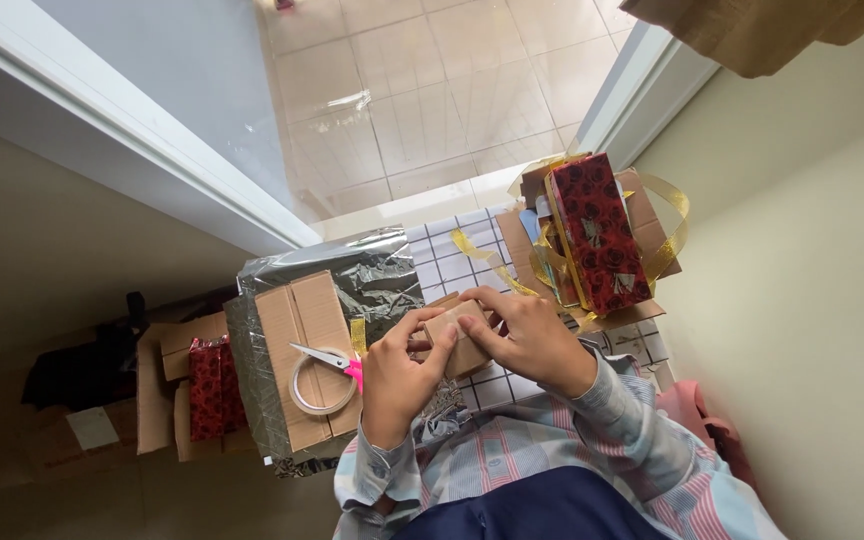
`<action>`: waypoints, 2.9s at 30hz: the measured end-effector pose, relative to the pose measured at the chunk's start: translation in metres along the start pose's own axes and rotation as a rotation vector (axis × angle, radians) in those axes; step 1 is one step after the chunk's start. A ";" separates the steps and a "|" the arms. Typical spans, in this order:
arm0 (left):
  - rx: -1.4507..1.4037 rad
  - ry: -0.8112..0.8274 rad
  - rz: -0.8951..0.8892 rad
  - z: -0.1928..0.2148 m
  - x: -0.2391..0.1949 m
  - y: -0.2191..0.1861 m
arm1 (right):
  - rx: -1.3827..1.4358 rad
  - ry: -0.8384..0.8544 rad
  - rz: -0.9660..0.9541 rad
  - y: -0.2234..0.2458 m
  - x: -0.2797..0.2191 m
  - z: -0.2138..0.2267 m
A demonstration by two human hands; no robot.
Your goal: Assembling a small cardboard structure using double-sided tape and scissors
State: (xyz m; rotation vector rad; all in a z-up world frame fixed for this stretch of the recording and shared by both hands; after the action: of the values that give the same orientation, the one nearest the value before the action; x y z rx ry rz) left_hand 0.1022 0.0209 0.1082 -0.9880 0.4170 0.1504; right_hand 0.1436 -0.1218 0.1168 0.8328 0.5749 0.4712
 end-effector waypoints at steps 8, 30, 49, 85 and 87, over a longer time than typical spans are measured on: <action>-0.036 -0.073 -0.260 0.000 0.006 -0.007 | 0.044 -0.071 0.203 0.002 0.000 -0.002; -0.274 -0.014 -0.340 -0.008 0.014 -0.007 | 0.286 -0.118 0.191 -0.026 0.014 -0.019; -0.351 -0.023 -0.400 -0.013 0.012 -0.003 | 0.303 -0.241 0.278 -0.011 -0.009 -0.017; -0.244 -0.246 -0.513 0.009 -0.015 -0.015 | -0.274 -0.652 0.552 0.018 -0.053 -0.014; -0.220 -0.262 -0.480 0.010 -0.019 -0.013 | -0.175 -0.544 0.616 0.017 -0.046 -0.010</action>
State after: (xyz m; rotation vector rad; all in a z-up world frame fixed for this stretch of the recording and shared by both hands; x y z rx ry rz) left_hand 0.0912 0.0232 0.1310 -1.2404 -0.0846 -0.1109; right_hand 0.0993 -0.1337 0.1381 0.9163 -0.2393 0.8043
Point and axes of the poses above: each hand's wrist, its own x-axis towards the middle knuckle, its own z-axis out of the back of the hand, y = z × x, the point moved 9 cm from there along x, towards the middle knuckle, and after that the axes turned 15 degrees about y, right-handed, at the moved point
